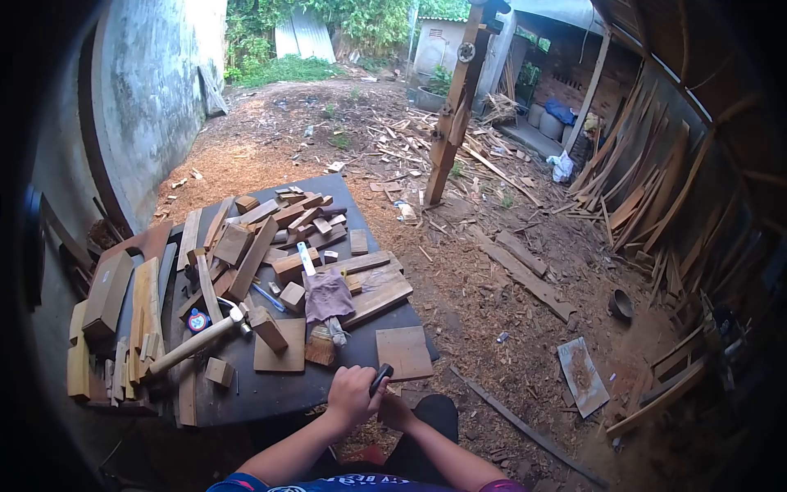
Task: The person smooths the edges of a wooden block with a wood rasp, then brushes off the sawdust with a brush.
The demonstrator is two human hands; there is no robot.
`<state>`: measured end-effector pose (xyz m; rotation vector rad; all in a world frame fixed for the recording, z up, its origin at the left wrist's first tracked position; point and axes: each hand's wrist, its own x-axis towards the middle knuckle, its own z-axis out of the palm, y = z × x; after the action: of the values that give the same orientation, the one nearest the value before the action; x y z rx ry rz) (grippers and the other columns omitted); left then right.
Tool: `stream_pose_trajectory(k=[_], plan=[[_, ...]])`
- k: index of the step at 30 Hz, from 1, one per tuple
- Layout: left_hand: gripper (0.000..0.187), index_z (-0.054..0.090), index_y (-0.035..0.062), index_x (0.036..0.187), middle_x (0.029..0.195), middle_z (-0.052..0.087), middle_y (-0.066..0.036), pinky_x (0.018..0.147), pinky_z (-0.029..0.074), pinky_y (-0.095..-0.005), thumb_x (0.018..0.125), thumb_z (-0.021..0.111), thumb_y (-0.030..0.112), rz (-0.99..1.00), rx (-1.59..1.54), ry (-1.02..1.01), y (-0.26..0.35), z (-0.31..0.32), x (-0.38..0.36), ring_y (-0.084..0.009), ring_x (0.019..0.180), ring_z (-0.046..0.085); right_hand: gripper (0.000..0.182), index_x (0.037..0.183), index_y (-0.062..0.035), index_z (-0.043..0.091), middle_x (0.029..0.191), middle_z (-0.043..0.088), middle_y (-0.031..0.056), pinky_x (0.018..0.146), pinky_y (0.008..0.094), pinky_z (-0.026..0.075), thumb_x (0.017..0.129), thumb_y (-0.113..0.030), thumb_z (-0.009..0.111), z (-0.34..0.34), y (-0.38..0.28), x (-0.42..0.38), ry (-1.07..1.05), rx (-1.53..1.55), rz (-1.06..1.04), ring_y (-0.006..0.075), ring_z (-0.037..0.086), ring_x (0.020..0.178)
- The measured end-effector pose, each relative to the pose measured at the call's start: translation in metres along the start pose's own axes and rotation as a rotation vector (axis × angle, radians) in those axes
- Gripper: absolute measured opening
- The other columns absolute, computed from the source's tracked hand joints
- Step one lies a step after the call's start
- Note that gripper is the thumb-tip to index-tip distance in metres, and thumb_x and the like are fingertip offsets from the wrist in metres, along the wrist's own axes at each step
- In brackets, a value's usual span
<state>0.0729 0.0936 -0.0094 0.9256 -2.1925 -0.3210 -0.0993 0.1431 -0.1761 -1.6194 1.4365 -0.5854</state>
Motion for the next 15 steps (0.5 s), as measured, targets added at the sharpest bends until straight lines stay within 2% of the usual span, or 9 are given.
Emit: stream_pose_trajectory(k=[2, 5, 6, 9, 13, 14, 15], plan=[[0.032, 0.058, 0.0097, 0.079, 0.074, 0.060, -0.009, 0.069, 0.040, -0.0429, 0.100, 0.063, 0.033, 0.007, 0.001, -0.007, 0.000, -0.001, 0.000, -0.0296, 0.071, 0.059, 0.029, 0.113, -0.0033, 0.069, 0.094, 0.075, 0.0210, 0.076, 0.0522, 0.056, 0.101, -0.028, 0.060, -0.009, 0.004, 0.007, 0.001, 0.089, 0.037, 0.0415, 0.073, 0.091], [0.032, 0.058, 0.0097, 0.079, 0.074, 0.060, -0.009, 0.069, 0.040, -0.0431, 0.101, 0.062, 0.033, 0.010, -0.001, -0.015, 0.001, -0.002, -0.001, -0.0295, 0.072, 0.059, 0.029, 0.106, -0.0032, 0.069, 0.091, 0.075, 0.0201, 0.075, 0.0520, 0.055, 0.098, -0.031, 0.064, -0.021, 0.003, 0.018, 0.237, -0.227, 0.126, 0.0411, 0.073, 0.089], [0.032, 0.057, 0.0097, 0.079, 0.074, 0.060, -0.009, 0.069, 0.040, -0.0431, 0.101, 0.062, 0.033, 0.009, -0.002, -0.016, 0.002, -0.002, -0.001, -0.0294, 0.072, 0.059, 0.030, 0.102, -0.0041, 0.070, 0.092, 0.074, 0.0193, 0.075, 0.0528, 0.055, 0.094, -0.033, 0.068, -0.027, -0.015, 0.018, 0.429, -0.231, 0.149, 0.0416, 0.073, 0.088], [0.032, 0.057, 0.0097, 0.080, 0.074, 0.059, -0.008, 0.069, 0.040, -0.0429, 0.101, 0.062, 0.033, 0.016, 0.011, -0.008, 0.002, -0.001, 0.001, -0.0291, 0.072, 0.059, 0.028, 0.101, -0.0045, 0.070, 0.094, 0.074, 0.0184, 0.075, 0.0532, 0.054, 0.089, -0.030, 0.072, -0.038, -0.007, 0.035, 0.505, -0.467, -0.059, 0.0417, 0.072, 0.089], [0.033, 0.057, 0.0100, 0.079, 0.074, 0.059, -0.008, 0.069, 0.040, -0.0425, 0.102, 0.061, 0.033, 0.013, 0.014, -0.016, 0.000, 0.000, 0.000, -0.0288, 0.072, 0.059, 0.024, 0.095, -0.0063, 0.069, 0.090, 0.071, 0.0166, 0.073, 0.0522, 0.051, 0.083, -0.027, 0.075, -0.042, -0.017, 0.034, 0.531, -0.459, -0.314, 0.0408, 0.069, 0.084], [0.033, 0.057, 0.0101, 0.079, 0.073, 0.059, -0.008, 0.068, 0.040, -0.0425, 0.102, 0.061, 0.033, 0.009, 0.016, -0.013, 0.001, -0.001, 0.000, -0.0289, 0.071, 0.058, 0.023, 0.091, -0.0064, 0.067, 0.085, 0.069, 0.0162, 0.072, 0.0519, 0.051, 0.084, -0.026, 0.075, -0.044, -0.025, 0.029, 0.506, -0.367, -0.368, 0.0407, 0.068, 0.081], [0.033, 0.057, 0.0101, 0.079, 0.073, 0.059, -0.008, 0.068, 0.040, -0.0426, 0.102, 0.061, 0.033, 0.004, 0.007, -0.017, 0.001, -0.002, 0.001, -0.0290, 0.071, 0.058, 0.023, 0.091, -0.0062, 0.066, 0.084, 0.069, 0.0153, 0.072, 0.0508, 0.051, 0.086, -0.027, 0.074, -0.043, -0.027, 0.028, 0.487, -0.387, -0.318, 0.0391, 0.069, 0.081]])
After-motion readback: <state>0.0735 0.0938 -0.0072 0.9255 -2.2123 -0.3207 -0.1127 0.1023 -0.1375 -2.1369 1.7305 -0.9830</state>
